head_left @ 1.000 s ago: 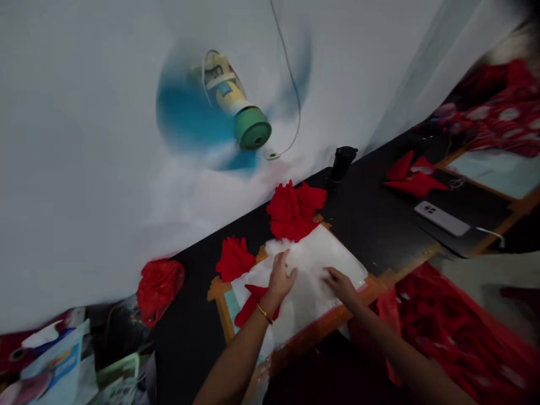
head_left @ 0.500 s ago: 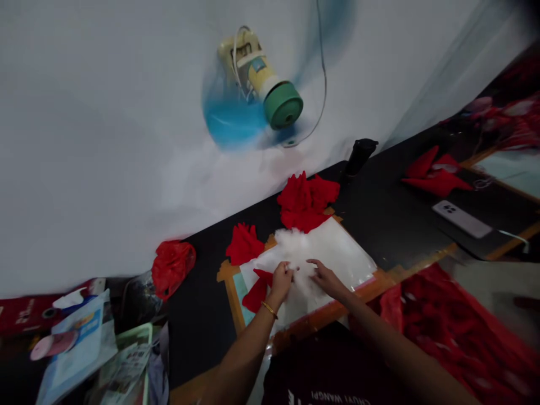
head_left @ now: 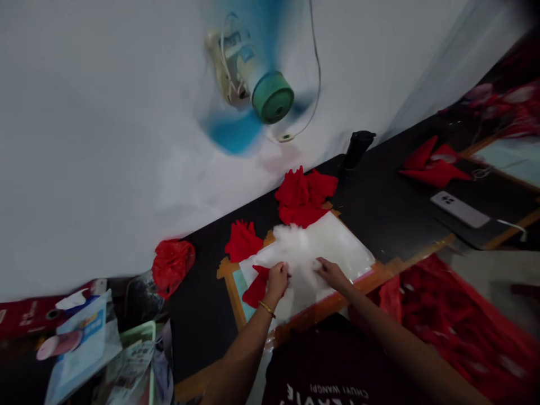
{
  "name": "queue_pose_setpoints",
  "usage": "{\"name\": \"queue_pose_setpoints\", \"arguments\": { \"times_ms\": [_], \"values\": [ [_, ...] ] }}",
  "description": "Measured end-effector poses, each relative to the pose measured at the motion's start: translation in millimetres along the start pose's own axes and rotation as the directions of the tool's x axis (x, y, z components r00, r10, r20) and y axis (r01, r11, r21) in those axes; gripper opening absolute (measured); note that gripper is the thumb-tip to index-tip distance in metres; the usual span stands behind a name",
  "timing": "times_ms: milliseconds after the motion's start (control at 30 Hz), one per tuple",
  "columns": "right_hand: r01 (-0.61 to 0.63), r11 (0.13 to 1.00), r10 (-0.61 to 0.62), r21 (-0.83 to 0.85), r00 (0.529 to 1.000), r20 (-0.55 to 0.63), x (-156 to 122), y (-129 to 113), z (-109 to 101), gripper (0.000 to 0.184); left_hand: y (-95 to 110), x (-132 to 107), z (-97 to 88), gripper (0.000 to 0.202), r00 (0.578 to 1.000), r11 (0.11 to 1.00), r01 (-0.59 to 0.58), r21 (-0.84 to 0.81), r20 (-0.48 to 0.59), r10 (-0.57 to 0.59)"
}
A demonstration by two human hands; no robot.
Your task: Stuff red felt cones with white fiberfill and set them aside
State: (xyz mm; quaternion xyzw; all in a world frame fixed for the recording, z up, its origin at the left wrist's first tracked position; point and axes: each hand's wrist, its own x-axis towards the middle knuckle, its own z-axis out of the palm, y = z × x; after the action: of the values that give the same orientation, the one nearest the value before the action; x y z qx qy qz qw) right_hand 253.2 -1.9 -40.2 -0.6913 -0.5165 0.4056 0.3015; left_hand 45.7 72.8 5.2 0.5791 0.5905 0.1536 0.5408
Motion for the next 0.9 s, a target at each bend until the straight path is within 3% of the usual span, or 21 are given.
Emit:
{"name": "queue_pose_setpoints", "arguments": {
  "times_ms": [167, 300, 533, 700, 767, 900],
  "values": [
    [0.031, 0.996, -0.037, 0.084, 0.997, 0.069, 0.9, -18.9, 12.1, 0.038, 5.7, 1.1, 15.4, 0.015, 0.999, 0.999, -0.038, -0.030, 0.014, 0.038],
    [0.008, 0.994, -0.014, 0.111, 0.999, 0.053, 1.3, -28.0, 18.6, 0.022, 7.5, 2.3, 22.0, 0.011, 0.998, 0.997, -0.056, -0.044, 0.035, 0.058],
    [-0.049, 0.994, 0.049, 0.101, 0.999, 0.005, 1.0, -10.9, 13.0, 0.024, -3.2, 3.1, 7.7, 0.016, 0.999, 0.999, 0.004, -0.033, -0.044, -0.005],
    [-0.104, 0.991, 0.105, 0.083, 0.994, -0.008, 8.5, -0.6, 15.2, 0.025, -8.0, 1.0, 10.5, 0.014, 0.996, 0.999, 0.036, -0.018, -0.075, -0.038],
    [-0.112, 0.990, 0.113, 0.081, 0.994, -0.005, 10.2, 1.9, 15.5, 0.032, -10.5, 0.2, 12.0, 0.015, 0.995, 0.998, 0.055, -0.002, -0.085, -0.055],
    [-0.127, 0.972, 0.113, 0.198, 0.990, 0.080, 7.9, 9.4, 14.3, 0.079, -16.2, -0.6, 13.4, 0.013, 0.997, 0.996, 0.069, 0.059, -0.033, -0.067]
  ]
}}
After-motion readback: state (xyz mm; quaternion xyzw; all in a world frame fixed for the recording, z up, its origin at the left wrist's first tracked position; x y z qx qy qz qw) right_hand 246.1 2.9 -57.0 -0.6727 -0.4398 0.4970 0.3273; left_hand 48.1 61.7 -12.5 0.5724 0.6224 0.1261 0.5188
